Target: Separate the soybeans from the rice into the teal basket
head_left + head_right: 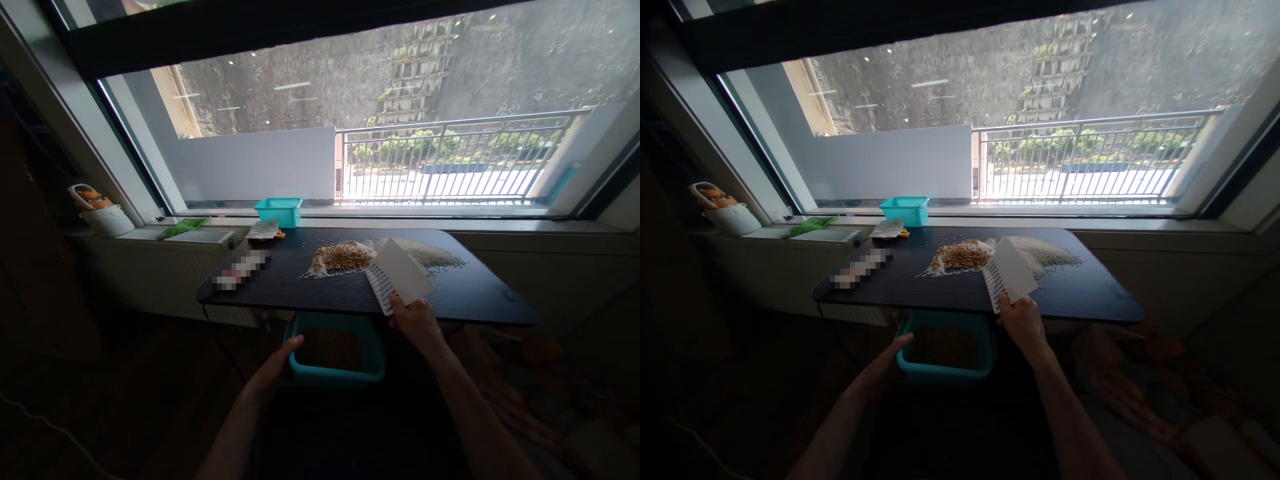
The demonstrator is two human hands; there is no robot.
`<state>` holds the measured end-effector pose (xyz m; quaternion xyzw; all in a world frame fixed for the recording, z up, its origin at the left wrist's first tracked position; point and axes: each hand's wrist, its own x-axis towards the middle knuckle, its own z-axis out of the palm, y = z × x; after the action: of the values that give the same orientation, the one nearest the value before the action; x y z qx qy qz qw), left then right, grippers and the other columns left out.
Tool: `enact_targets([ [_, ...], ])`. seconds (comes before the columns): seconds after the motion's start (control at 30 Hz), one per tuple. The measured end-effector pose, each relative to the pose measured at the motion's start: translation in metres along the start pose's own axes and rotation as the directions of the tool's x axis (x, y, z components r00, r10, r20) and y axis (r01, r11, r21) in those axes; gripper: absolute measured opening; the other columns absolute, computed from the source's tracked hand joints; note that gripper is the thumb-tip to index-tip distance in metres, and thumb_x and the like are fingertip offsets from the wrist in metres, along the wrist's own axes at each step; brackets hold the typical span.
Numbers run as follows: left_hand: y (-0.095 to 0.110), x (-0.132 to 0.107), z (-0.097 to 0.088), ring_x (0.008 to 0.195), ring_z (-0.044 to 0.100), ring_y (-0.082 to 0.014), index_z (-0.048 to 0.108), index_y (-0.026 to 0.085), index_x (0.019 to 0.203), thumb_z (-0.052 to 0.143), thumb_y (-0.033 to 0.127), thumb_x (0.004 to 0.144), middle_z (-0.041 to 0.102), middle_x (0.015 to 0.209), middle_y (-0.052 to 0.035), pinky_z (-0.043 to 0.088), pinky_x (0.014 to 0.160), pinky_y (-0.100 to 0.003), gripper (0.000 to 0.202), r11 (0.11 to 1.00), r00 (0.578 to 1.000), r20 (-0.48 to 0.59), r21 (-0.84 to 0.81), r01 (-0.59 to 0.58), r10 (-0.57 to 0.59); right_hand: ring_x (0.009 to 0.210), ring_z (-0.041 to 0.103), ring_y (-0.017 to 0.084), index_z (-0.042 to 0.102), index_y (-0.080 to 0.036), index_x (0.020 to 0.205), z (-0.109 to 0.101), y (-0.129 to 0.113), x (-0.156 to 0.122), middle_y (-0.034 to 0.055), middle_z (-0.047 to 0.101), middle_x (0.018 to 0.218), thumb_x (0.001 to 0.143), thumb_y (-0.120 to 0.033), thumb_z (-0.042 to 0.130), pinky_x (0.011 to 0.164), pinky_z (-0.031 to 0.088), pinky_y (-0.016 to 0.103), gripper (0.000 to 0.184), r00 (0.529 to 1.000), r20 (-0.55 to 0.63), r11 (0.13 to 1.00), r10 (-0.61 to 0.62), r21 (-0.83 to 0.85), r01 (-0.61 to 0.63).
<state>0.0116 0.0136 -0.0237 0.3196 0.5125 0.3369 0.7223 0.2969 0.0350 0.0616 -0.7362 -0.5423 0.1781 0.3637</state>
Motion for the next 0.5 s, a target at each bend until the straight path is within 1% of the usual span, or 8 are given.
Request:
enact_targets([
  [0.17, -0.001, 0.002, -0.001, 0.120, 0.050, -0.0330, 0.048, 0.020, 0.131, 0.060, 0.056, 0.073, 0.051, 0.134, -0.0125, 0.051, 0.081, -0.042, 0.069, 1.000, 1.000, -0.004, -0.004, 0.020, -0.020, 0.049, 0.062, 0.021, 0.056, -0.021, 0.039, -0.017, 0.013, 0.014, 0.0077, 0.058, 0.039, 0.079, -0.042, 0.047, 0.050, 0.042, 0.028, 0.046, 1.000, 0.002, 0.999, -0.003, -0.043, 0.003],
  [0.27, -0.001, 0.003, -0.002, 0.118, 0.051, -0.0328, 0.046, 0.021, 0.133, 0.060, 0.056, 0.073, 0.051, 0.134, -0.0126, 0.051, 0.082, -0.042, 0.071, 0.999, 0.999, -0.007, -0.009, 0.033, -0.033, 0.048, 0.061, 0.021, 0.054, -0.022, 0.035, -0.025, 0.018, 0.025, 0.0076, 0.059, 0.039, 0.077, -0.043, 0.050, 0.050, 0.041, 0.028, 0.047, 1.000, 0.016, 0.997, -0.020, -0.071, 0.021],
  [0.4, -0.001, 0.003, -0.002, 0.117, 0.053, -0.0323, 0.044, 0.022, 0.135, 0.061, 0.054, 0.073, 0.053, 0.132, -0.0115, 0.050, 0.084, -0.042, 0.071, 0.999, 0.999, -0.002, -0.026, 0.041, -0.041, 0.049, 0.061, 0.020, 0.056, -0.021, 0.038, -0.039, 0.027, 0.043, 0.0061, 0.061, 0.042, 0.075, -0.043, 0.053, 0.050, 0.039, 0.027, 0.043, 0.998, 0.002, 0.995, -0.057, -0.083, 0.057],
  [0.5, -0.001, 0.004, -0.002, 0.117, 0.052, -0.0325, 0.046, 0.022, 0.133, 0.061, 0.055, 0.073, 0.052, 0.133, -0.0114, 0.050, 0.083, -0.042, 0.071, 0.997, 0.997, -0.011, -0.038, 0.070, -0.071, 0.049, 0.060, 0.019, 0.057, -0.021, 0.040, -0.054, 0.031, 0.052, 0.0059, 0.063, 0.045, 0.073, -0.044, 0.056, 0.050, 0.039, 0.027, 0.039, 0.997, -0.024, 0.994, -0.077, -0.080, 0.075],
])
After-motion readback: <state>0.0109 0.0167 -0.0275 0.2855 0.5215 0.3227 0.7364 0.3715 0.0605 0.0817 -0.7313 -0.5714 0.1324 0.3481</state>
